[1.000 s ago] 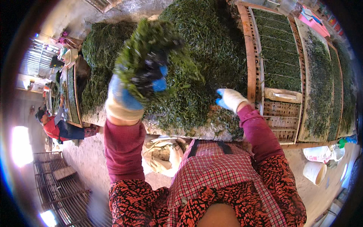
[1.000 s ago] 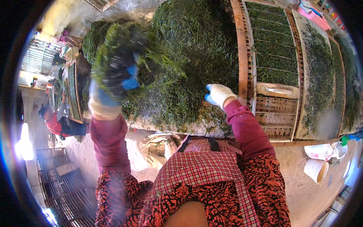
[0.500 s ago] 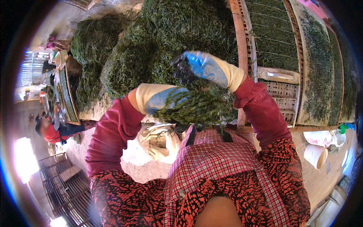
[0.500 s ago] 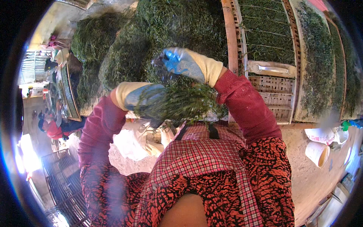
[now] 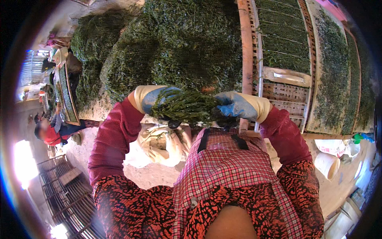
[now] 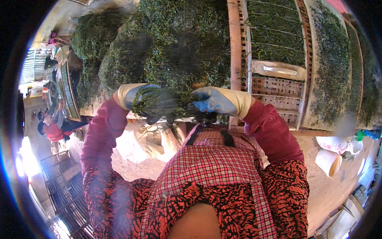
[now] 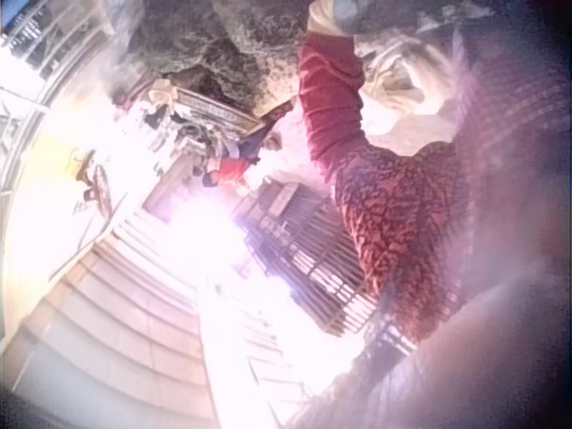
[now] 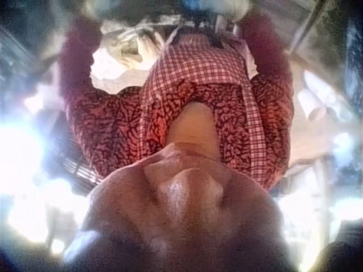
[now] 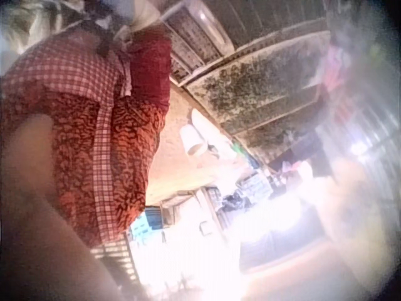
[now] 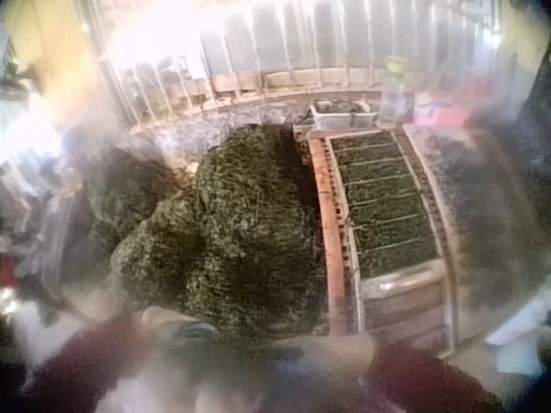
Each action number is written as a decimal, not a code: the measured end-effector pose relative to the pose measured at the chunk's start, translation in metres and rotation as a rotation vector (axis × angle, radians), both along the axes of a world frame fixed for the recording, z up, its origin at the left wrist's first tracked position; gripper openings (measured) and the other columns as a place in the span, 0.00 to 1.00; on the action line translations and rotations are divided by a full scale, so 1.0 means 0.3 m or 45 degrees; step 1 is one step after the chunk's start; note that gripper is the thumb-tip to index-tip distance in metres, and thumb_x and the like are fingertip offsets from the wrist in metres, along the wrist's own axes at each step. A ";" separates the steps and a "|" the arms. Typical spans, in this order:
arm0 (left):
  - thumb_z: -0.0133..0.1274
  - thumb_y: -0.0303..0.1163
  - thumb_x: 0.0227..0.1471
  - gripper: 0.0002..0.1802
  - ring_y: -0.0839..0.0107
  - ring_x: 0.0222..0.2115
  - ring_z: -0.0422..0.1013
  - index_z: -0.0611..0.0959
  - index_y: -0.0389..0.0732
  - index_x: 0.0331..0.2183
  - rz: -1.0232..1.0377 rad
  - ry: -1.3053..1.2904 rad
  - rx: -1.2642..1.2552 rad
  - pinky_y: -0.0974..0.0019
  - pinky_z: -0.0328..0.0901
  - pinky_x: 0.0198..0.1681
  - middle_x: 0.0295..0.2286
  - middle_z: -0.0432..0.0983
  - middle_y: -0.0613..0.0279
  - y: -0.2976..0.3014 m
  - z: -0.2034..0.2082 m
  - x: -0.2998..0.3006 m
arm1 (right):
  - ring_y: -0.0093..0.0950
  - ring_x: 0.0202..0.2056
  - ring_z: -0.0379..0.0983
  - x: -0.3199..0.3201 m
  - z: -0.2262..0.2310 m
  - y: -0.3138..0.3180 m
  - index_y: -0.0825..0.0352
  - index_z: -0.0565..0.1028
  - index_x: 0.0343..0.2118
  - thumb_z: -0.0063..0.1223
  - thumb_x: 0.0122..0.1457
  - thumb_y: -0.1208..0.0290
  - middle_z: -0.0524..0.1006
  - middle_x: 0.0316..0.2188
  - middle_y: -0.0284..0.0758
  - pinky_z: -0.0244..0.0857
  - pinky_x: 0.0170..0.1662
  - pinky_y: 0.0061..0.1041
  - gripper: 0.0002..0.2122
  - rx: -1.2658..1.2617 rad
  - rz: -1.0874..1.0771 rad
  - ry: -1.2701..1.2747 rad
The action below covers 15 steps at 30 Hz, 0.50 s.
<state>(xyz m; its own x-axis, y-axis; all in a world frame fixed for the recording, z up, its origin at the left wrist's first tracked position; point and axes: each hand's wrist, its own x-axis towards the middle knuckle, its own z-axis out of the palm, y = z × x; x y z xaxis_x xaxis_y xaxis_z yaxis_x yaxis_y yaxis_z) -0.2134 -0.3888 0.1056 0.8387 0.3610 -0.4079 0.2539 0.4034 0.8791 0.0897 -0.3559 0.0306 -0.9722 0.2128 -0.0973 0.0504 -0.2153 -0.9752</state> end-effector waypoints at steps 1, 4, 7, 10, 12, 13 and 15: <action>0.61 0.27 0.51 0.24 0.73 0.41 0.72 0.78 0.33 0.51 0.040 -0.038 0.026 0.66 0.69 0.48 0.45 0.79 0.60 -0.017 -0.049 0.029 | 0.19 0.32 0.67 0.052 0.015 0.009 0.69 0.76 0.46 0.51 0.64 0.61 0.75 0.32 0.27 0.65 0.36 0.23 0.15 0.049 -0.011 -0.119; 0.62 0.25 0.50 0.26 0.72 0.41 0.73 0.77 0.34 0.51 0.139 -0.222 0.316 0.66 0.69 0.48 0.45 0.78 0.60 -0.030 -0.316 0.158 | 0.18 0.28 0.66 0.242 0.144 0.059 0.68 0.76 0.43 0.52 0.62 0.64 0.74 0.28 0.28 0.63 0.31 0.23 0.13 0.314 -0.062 -0.523; 0.62 0.24 0.49 0.29 0.72 0.45 0.73 0.75 0.35 0.54 0.199 -0.394 -0.155 0.67 0.67 0.52 0.47 0.77 0.59 0.033 -0.368 0.456 | 0.21 0.25 0.64 0.541 0.143 0.115 0.68 0.75 0.36 0.53 0.60 0.70 0.71 0.21 0.31 0.63 0.29 0.26 0.07 0.675 -0.287 -0.490; 0.59 0.24 0.52 0.27 0.69 0.47 0.73 0.75 0.36 0.54 0.152 -0.382 0.251 0.66 0.66 0.54 0.48 0.77 0.59 0.076 -0.414 0.707 | 0.20 0.24 0.59 0.751 0.280 0.191 0.69 0.71 0.30 0.52 0.56 0.76 0.67 0.20 0.31 0.60 0.28 0.28 0.03 0.746 -0.139 -0.775; 0.58 0.23 0.53 0.25 0.68 0.47 0.73 0.76 0.36 0.53 0.236 -0.323 0.575 0.65 0.66 0.55 0.48 0.77 0.57 0.088 -0.486 0.833 | 0.29 0.22 0.64 0.837 0.298 0.206 0.69 0.73 0.32 0.56 0.58 0.71 0.71 0.20 0.38 0.63 0.29 0.32 0.07 0.898 -0.220 -0.939; 0.58 0.22 0.52 0.24 0.68 0.47 0.72 0.77 0.35 0.53 0.307 -0.307 0.669 0.65 0.66 0.55 0.48 0.76 0.56 0.091 -0.564 0.877 | 0.35 0.22 0.67 0.879 0.299 0.212 0.69 0.75 0.34 0.57 0.59 0.67 0.75 0.21 0.43 0.65 0.31 0.34 0.09 1.078 -0.251 -0.980; 0.57 0.21 0.52 0.26 0.67 0.49 0.71 0.75 0.36 0.54 0.228 0.050 1.033 0.65 0.64 0.57 0.50 0.75 0.55 0.120 -0.654 0.867 | 0.43 0.26 0.72 0.944 0.199 0.219 0.69 0.75 0.34 0.58 0.59 0.64 0.76 0.25 0.48 0.66 0.33 0.38 0.11 1.171 -0.366 -0.919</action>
<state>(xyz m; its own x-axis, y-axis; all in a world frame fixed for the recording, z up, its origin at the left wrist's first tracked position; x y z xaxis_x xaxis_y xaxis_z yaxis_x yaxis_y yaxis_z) 0.0468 -0.3529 -0.0906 0.7313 0.6820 0.0088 0.2824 -0.3145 0.9063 0.3727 -0.2901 0.0904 -0.6620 0.6879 -0.2976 0.7120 0.4531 -0.5363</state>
